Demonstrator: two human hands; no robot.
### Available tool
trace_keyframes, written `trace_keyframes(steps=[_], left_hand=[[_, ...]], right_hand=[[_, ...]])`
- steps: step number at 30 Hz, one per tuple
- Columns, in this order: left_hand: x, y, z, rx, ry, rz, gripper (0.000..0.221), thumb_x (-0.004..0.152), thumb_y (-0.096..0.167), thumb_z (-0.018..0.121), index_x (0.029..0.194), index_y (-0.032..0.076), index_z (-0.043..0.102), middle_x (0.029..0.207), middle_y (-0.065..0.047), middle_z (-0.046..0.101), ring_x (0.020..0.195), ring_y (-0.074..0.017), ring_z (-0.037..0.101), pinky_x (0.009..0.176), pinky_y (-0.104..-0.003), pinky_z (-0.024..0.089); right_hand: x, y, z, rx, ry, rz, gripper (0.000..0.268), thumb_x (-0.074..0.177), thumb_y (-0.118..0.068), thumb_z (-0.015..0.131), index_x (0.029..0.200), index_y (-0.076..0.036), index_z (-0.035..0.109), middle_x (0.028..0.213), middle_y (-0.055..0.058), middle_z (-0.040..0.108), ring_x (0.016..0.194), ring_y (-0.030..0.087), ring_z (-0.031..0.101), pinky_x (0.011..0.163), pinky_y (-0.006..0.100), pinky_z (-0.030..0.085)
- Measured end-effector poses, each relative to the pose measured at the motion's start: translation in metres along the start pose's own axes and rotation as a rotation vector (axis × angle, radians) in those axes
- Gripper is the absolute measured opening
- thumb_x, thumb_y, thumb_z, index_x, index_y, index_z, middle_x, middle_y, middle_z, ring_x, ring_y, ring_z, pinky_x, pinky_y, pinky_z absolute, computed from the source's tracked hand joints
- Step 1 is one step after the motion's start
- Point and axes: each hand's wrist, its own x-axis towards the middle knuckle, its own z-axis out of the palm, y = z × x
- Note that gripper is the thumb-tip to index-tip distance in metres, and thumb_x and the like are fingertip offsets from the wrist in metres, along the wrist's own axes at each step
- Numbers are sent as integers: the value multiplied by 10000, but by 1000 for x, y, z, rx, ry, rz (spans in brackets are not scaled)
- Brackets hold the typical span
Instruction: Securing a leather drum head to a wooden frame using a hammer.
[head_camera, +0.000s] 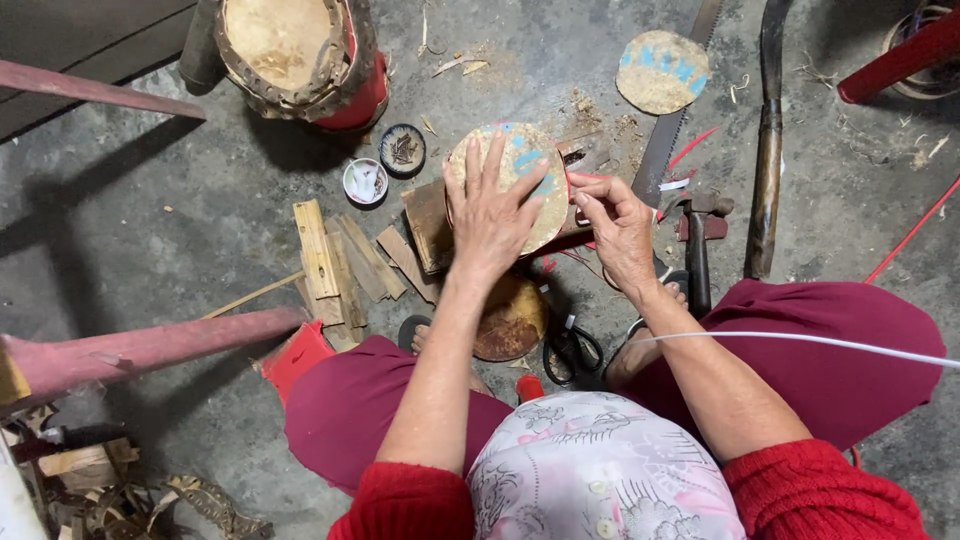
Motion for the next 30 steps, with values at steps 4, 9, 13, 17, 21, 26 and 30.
trace_keyframes(steps=[4, 9, 13, 17, 21, 26, 30], left_hand=[[7, 13, 11, -33, 182, -62, 317, 980, 512, 579, 1198, 337, 729, 1589, -155, 367, 1545, -405, 165, 1205, -698, 29], [11, 14, 7, -55, 191, -44, 277, 973, 484, 620, 1176, 315, 704, 1570, -111, 396, 1545, -337, 202, 1211, -688, 67], [10, 13, 8, -61, 223, -29, 271, 967, 475, 640, 1187, 323, 683, 1579, -93, 389, 1548, -309, 207, 1227, -681, 67], [9, 14, 2, -64, 246, -21, 254, 972, 453, 637, 1177, 308, 675, 1572, -101, 397, 1547, -318, 219, 1231, -673, 84], [8, 14, 6, -71, 266, -11, 231, 983, 442, 636, 1163, 301, 667, 1589, -93, 375, 1553, -312, 206, 1234, -678, 80], [8, 14, 6, -77, 279, -5, 226, 987, 433, 644, 1155, 285, 670, 1592, -96, 370, 1552, -313, 202, 1230, -681, 76], [7, 14, 6, -114, 244, -23, 220, 995, 415, 646, 1179, 296, 665, 1615, -68, 344, 1559, -279, 216, 1252, -641, 73]], right_hand=[[4, -2, 0, 8, 7, 3, 47, 1018, -85, 690, 1008, -46, 716, 1129, 142, 759, 1029, 215, 696, 875, 368, 533], [21, 2, -5, 27, 12, 23, 48, 1020, -99, 726, 1038, -64, 753, 968, 79, 728, 846, 105, 629, 791, 289, 539], [33, 0, -4, 38, 50, 13, 64, 1059, -85, 697, 1075, -41, 740, 839, 56, 663, 763, 95, 591, 727, 266, 529], [29, -5, 3, 6, 94, -48, 62, 1069, -38, 666, 1082, 12, 700, 913, 139, 715, 807, 151, 655, 754, 305, 554], [25, -8, 7, -88, 95, -140, 38, 1040, -57, 724, 1045, -20, 736, 928, 126, 727, 812, 154, 636, 727, 310, 525], [33, -1, 9, -177, 80, -255, 32, 998, -88, 796, 1010, -63, 779, 927, 99, 708, 831, 189, 650, 738, 323, 520], [35, 7, 12, -212, 75, -315, 12, 1000, -59, 792, 999, -48, 788, 895, 133, 701, 784, 241, 663, 701, 363, 533]])
